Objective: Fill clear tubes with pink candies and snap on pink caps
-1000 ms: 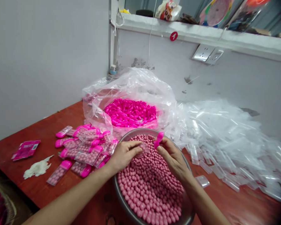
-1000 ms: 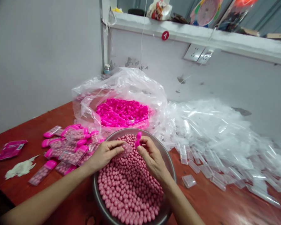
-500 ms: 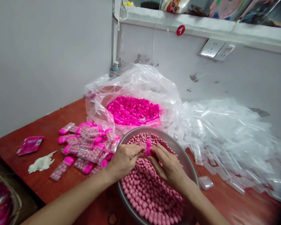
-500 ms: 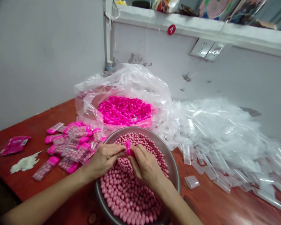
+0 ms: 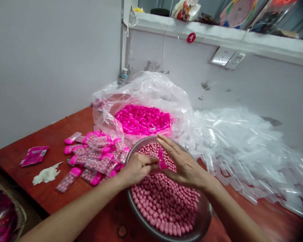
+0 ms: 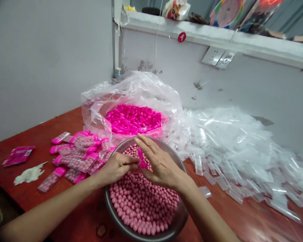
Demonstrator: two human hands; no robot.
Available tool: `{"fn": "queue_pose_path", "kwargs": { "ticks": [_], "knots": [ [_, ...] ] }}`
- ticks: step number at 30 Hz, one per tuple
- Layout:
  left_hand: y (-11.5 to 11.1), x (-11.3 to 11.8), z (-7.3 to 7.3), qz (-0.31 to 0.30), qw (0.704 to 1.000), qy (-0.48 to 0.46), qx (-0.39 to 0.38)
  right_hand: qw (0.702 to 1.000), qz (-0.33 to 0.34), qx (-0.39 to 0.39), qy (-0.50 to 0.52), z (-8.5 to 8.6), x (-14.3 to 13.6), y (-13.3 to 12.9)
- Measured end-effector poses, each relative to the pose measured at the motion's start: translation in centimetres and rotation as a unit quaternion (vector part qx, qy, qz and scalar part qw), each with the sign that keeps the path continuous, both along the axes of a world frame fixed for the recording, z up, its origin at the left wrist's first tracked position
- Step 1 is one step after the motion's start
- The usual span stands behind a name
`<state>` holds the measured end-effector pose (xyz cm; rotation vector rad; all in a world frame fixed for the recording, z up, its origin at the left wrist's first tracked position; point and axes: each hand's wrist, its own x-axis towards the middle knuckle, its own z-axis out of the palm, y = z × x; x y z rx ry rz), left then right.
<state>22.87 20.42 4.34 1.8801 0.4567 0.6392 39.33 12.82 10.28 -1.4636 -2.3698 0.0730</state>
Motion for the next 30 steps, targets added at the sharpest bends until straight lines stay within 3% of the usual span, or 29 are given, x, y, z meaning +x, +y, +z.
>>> {"fn": "queue_pose_path", "kwargs": {
  "ticks": [3,5,12,15,22,26,30],
  "knots": [
    [0.1,0.0,-0.2,0.006,0.998,-0.012,-0.057,0.996,0.062,-0.019,-0.067,1.5,-0.3,0.5],
    [0.3,0.0,-0.2,0.033,0.996,-0.017,-0.082,0.997,0.027,-0.013,-0.071,1.3,-0.3,0.5],
    [1.0,0.3,-0.3,0.097,0.983,-0.050,-0.146,0.983,-0.161,0.069,-0.049,-3.6,-1.2,-0.1],
    [1.1,0.6,-0.6,0.102,0.982,-0.049,-0.149,0.967,-0.222,0.102,-0.067,-5.0,-2.3,0.3],
    [1.1,0.5,-0.6,0.062,0.980,-0.077,-0.171,0.959,-0.193,0.191,-0.076,-5.9,-2.2,1.3],
    [0.9,0.9,-0.5,0.083,0.970,-0.089,-0.209,0.975,-0.181,0.120,-0.050,-5.2,-2.0,1.3],
    [1.3,-0.3,0.4,0.139,0.951,-0.130,-0.243,0.984,-0.170,0.023,0.056,-3.2,-0.9,1.3]
  ]
}}
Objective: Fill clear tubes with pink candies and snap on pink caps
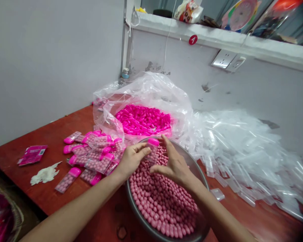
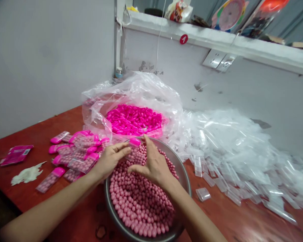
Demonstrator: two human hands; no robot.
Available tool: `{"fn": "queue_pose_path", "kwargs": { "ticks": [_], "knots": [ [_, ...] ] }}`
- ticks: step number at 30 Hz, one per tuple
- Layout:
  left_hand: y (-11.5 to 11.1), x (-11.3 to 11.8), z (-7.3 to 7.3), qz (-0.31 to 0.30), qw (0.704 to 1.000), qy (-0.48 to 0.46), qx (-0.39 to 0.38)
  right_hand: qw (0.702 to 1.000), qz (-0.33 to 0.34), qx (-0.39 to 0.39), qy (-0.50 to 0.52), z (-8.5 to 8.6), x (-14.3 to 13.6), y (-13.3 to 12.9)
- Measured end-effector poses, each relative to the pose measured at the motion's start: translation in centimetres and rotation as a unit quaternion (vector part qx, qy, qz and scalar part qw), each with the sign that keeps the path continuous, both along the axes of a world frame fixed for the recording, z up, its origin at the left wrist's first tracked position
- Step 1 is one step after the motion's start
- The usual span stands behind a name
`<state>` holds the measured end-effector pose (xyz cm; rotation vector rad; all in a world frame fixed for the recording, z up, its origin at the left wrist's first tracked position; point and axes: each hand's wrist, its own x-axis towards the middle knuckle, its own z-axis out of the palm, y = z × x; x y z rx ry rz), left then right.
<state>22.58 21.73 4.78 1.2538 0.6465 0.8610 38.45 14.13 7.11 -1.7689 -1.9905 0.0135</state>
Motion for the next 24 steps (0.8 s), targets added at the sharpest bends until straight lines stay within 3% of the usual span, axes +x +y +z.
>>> {"fn": "queue_pose_path", "kwargs": {
  "ticks": [3,6,9,12,15,18,22,24],
  "knots": [
    [1.9,-3.3,0.6,0.091,0.994,0.036,0.045,0.994,-0.062,-0.050,0.073,0.7,1.8,0.2],
    [4.7,-7.4,0.0,0.210,0.944,0.177,0.184,0.987,-0.083,-0.120,0.065,-0.2,3.1,0.6],
    [6.5,-10.0,-1.4,0.230,0.870,0.314,0.304,0.980,-0.072,-0.176,0.059,-2.0,2.9,1.4],
    [5.8,-9.5,-1.8,0.240,0.824,0.336,0.388,0.975,-0.078,-0.186,0.095,-3.5,1.8,2.1],
    [3.2,-6.5,-0.6,0.202,0.829,0.272,0.446,0.961,-0.081,-0.188,0.187,-4.0,1.3,2.4],
    [0.9,-2.9,0.6,0.093,0.854,0.237,0.453,0.922,-0.050,-0.198,0.330,-3.6,1.4,2.1],
    [-0.1,0.2,0.7,-0.036,0.904,0.214,0.369,0.857,-0.015,-0.171,0.486,-2.0,1.3,0.9],
    [0.0,0.9,0.3,-0.086,0.932,0.179,0.302,0.842,0.000,-0.151,0.518,-1.3,1.1,0.0]
  ]
}}
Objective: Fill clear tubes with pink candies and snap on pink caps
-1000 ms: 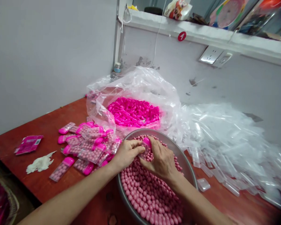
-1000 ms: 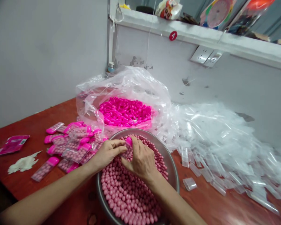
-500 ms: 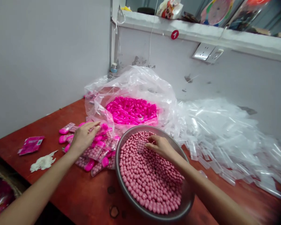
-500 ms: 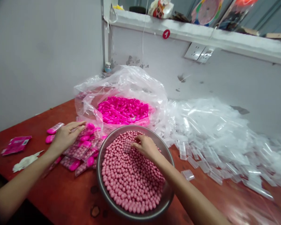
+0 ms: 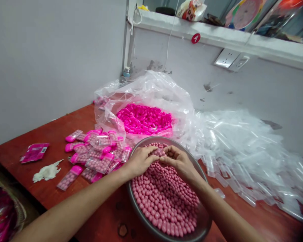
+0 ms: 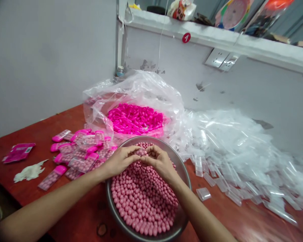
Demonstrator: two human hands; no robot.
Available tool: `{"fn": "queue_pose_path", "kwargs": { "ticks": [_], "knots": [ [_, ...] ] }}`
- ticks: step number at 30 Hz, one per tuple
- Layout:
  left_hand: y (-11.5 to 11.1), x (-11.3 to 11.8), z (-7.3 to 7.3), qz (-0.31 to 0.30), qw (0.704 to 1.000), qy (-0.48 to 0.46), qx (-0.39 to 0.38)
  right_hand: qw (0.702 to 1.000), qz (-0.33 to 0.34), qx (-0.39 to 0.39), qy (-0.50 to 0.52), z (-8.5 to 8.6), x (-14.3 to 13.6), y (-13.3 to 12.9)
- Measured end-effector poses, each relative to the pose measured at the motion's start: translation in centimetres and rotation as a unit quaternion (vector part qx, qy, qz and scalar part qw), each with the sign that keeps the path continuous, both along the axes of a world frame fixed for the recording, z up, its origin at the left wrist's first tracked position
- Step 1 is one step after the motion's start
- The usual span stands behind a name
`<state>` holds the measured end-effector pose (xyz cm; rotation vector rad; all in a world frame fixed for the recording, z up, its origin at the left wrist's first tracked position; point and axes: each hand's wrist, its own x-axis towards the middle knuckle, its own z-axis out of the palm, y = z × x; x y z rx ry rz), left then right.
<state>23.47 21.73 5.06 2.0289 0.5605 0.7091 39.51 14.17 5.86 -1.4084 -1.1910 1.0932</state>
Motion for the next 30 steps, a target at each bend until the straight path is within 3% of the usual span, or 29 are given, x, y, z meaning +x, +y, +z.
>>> {"fn": "queue_pose_path", "kwargs": {
  "ticks": [2,6,11,15,20,24,27,30],
  "knots": [
    [0.2,0.2,-0.4,-0.033,0.996,-0.022,-0.081,1.000,0.014,0.024,-0.013,0.5,0.0,-0.7],
    [0.3,0.3,-0.8,-0.091,0.979,-0.040,-0.176,0.983,0.075,0.060,-0.159,0.9,0.8,-1.7],
    [-0.1,0.4,-0.4,-0.071,0.990,-0.037,-0.114,0.935,0.098,0.080,-0.330,0.8,1.7,-1.9],
    [-0.7,0.3,0.2,-0.059,0.997,-0.030,-0.048,0.906,0.140,0.057,-0.395,0.6,1.9,-2.0],
    [-0.5,0.4,0.1,0.007,0.994,-0.074,-0.085,0.894,0.157,-0.001,-0.420,2.2,3.3,-1.4],
    [-0.2,0.5,-0.4,0.056,0.966,-0.123,-0.223,0.889,0.085,0.016,-0.450,3.7,4.6,2.5],
    [-0.3,0.4,-0.5,0.038,0.921,-0.185,-0.340,0.871,0.072,0.046,-0.484,3.5,4.2,8.1],
    [-0.5,0.1,-0.5,0.035,0.896,-0.224,-0.381,0.828,0.096,0.037,-0.551,2.0,2.8,14.6]
  ]
}}
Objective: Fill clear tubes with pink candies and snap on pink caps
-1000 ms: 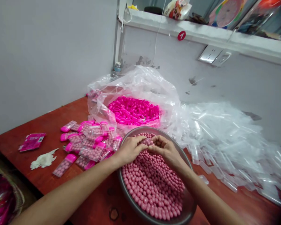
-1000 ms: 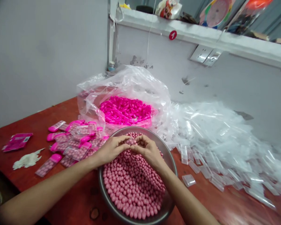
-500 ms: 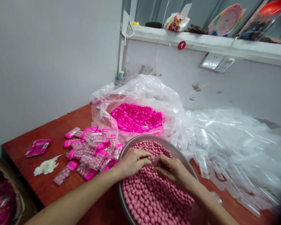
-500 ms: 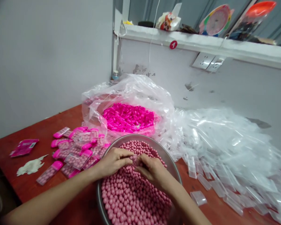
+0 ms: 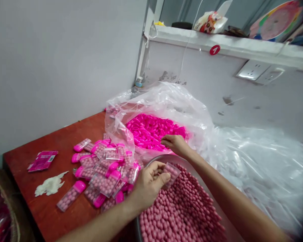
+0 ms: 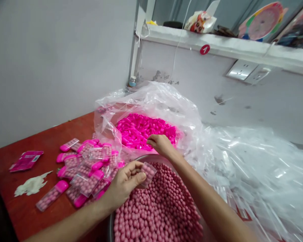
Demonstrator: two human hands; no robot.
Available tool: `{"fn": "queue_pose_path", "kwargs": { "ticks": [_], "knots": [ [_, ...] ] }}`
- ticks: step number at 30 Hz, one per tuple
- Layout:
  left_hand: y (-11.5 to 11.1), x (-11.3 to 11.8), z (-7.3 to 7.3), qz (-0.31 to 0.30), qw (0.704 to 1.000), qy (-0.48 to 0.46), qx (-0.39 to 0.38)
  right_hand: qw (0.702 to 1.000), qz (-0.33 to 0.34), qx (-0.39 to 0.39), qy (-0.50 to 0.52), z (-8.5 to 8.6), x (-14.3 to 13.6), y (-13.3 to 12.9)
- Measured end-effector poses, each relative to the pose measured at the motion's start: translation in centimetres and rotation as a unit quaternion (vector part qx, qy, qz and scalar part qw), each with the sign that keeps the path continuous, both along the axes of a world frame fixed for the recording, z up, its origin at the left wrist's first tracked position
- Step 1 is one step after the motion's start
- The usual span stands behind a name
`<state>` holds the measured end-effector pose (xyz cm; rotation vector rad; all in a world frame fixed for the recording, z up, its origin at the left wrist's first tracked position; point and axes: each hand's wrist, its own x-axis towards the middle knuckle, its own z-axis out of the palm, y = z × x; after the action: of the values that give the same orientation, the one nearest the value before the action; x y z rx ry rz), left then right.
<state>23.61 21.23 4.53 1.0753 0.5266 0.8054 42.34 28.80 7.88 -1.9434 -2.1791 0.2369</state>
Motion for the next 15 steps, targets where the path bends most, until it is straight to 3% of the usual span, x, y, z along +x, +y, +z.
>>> {"fn": "queue_pose_path", "kwargs": {
  "ticks": [4,7,11,15],
  "knots": [
    [0.1,-0.2,-0.2,-0.002,1.000,-0.019,0.000,0.999,-0.011,-0.025,-0.036,-3.0,-1.9,7.0],
    [0.3,-0.3,-0.2,0.002,1.000,-0.017,0.011,0.997,-0.044,-0.039,-0.047,-5.3,-2.7,9.7],
    [0.5,-0.4,-0.1,0.005,1.000,-0.002,0.024,0.996,-0.081,-0.035,-0.006,-6.7,-2.6,10.8],
    [0.5,-0.4,-0.3,0.009,1.000,-0.018,-0.007,0.990,-0.092,-0.006,0.110,-5.3,-1.6,10.0]
  ]
}}
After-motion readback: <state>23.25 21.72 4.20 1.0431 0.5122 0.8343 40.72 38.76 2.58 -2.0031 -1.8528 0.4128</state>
